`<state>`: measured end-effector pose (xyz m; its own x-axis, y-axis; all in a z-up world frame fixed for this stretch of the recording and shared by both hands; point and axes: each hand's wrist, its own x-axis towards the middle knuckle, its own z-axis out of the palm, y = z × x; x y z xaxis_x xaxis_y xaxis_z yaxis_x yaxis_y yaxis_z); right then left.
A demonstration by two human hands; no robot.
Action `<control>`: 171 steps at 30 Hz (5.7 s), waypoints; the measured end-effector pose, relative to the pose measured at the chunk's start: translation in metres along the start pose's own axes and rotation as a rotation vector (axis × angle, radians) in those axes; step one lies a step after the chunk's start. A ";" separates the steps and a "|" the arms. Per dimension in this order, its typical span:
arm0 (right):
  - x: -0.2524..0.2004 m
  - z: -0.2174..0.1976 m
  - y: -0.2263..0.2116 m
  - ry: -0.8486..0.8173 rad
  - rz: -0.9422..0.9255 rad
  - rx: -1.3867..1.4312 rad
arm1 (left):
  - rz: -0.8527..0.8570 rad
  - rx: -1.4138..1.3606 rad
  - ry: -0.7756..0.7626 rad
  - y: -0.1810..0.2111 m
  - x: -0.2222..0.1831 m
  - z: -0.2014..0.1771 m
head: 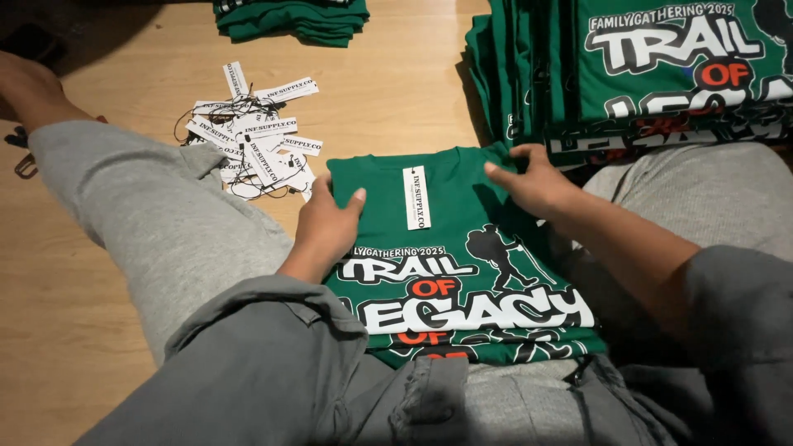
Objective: Attaching paper brand tags to the collars of folded t-shirts and organizing them into stacks.
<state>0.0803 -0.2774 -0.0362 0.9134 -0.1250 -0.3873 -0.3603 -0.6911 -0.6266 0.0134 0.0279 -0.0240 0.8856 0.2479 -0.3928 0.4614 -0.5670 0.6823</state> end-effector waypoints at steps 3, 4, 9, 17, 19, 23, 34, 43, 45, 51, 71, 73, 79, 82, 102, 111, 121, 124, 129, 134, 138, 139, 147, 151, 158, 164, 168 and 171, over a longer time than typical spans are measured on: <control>-0.005 -0.002 -0.008 -0.026 0.059 -0.002 | 0.040 0.039 -0.052 0.022 -0.025 -0.015; -0.017 -0.004 -0.017 -0.027 0.058 -0.004 | 0.038 0.037 -0.051 0.024 -0.028 -0.017; -0.063 -0.012 -0.048 0.037 -0.099 0.121 | 0.135 0.010 -0.027 0.028 -0.030 -0.020; -0.073 -0.010 -0.049 -0.003 -0.039 0.067 | 0.031 0.095 -0.071 0.003 0.001 -0.015; -0.071 -0.010 -0.049 -0.056 0.020 0.010 | 0.042 0.161 -0.138 0.006 -0.007 -0.016; -0.072 -0.014 -0.061 -0.132 0.055 -0.065 | 0.075 0.186 -0.147 -0.003 0.002 -0.009; -0.097 -0.034 -0.088 -0.353 0.224 0.134 | 0.014 0.082 -0.204 0.011 -0.018 -0.032; -0.099 -0.043 -0.070 -0.459 0.296 0.334 | -0.075 -0.007 -0.347 0.032 -0.039 -0.065; -0.099 -0.044 -0.067 -0.501 0.346 0.393 | -0.151 -0.074 -0.377 0.033 -0.047 -0.066; -0.080 -0.025 -0.067 -0.438 0.340 0.448 | -0.043 0.066 -0.206 0.016 -0.022 -0.043; -0.126 -0.005 -0.086 -0.177 0.228 0.340 | 0.002 -0.024 -0.199 0.023 -0.045 -0.043; -0.124 -0.005 -0.084 -0.171 0.226 0.340 | 0.001 -0.019 -0.199 0.030 -0.055 -0.044; -0.116 -0.003 -0.071 -0.154 0.233 0.344 | -0.003 -0.013 -0.222 0.023 -0.048 -0.042; -0.111 -0.004 -0.068 -0.181 0.285 0.466 | 0.010 -0.017 -0.221 0.022 -0.047 -0.043; -0.137 -0.028 -0.093 -0.136 0.089 0.317 | 0.084 -0.077 -0.166 0.049 -0.065 -0.052; -0.107 -0.041 -0.117 -0.150 -0.028 0.175 | 0.144 -0.080 -0.102 0.070 -0.055 -0.065; -0.077 -0.141 -0.141 -0.082 0.001 0.407 | 0.479 -0.124 0.021 0.165 -0.010 -0.061; -0.073 -0.186 -0.151 -0.023 -0.019 0.487 | 0.465 -0.053 0.048 0.216 -0.001 -0.062; -0.058 -0.255 -0.151 0.125 -0.122 0.447 | 0.823 -0.128 0.051 0.285 0.028 -0.053; -0.019 -0.311 -0.124 0.240 -0.247 0.396 | 0.918 -0.156 0.057 0.345 0.050 -0.020; -0.006 -0.338 -0.113 0.353 -0.183 0.313 | 0.817 -0.164 0.041 0.372 0.050 0.012; 0.000 -0.341 -0.108 0.356 -0.181 0.315 | 0.820 -0.162 0.039 0.378 0.050 0.019; 0.063 -0.323 -0.036 0.394 -0.232 0.144 | 0.663 -0.038 -0.139 0.361 0.078 0.072; 0.085 -0.313 -0.016 0.469 -0.230 0.016 | 0.597 -0.060 -0.156 0.363 0.055 0.066; 0.069 -0.317 -0.022 0.572 -0.235 0.004 | 0.587 -0.130 -0.161 0.362 0.055 0.068; 0.058 -0.297 -0.007 0.571 -0.184 -0.119 | 0.584 -0.178 -0.184 0.355 0.055 0.074; 0.074 -0.286 0.008 0.715 -0.256 -0.311 | 0.669 -0.193 -0.105 0.344 0.043 0.067; 0.070 -0.268 -0.007 0.869 -0.264 -0.274 | 0.636 -0.252 -0.008 0.321 0.052 0.060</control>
<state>0.1975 -0.4724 0.1223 0.8200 -0.3505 0.4525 -0.1658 -0.9021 -0.3983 0.2041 -0.1883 0.1379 0.9886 -0.0793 0.1277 -0.1489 -0.3996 0.9045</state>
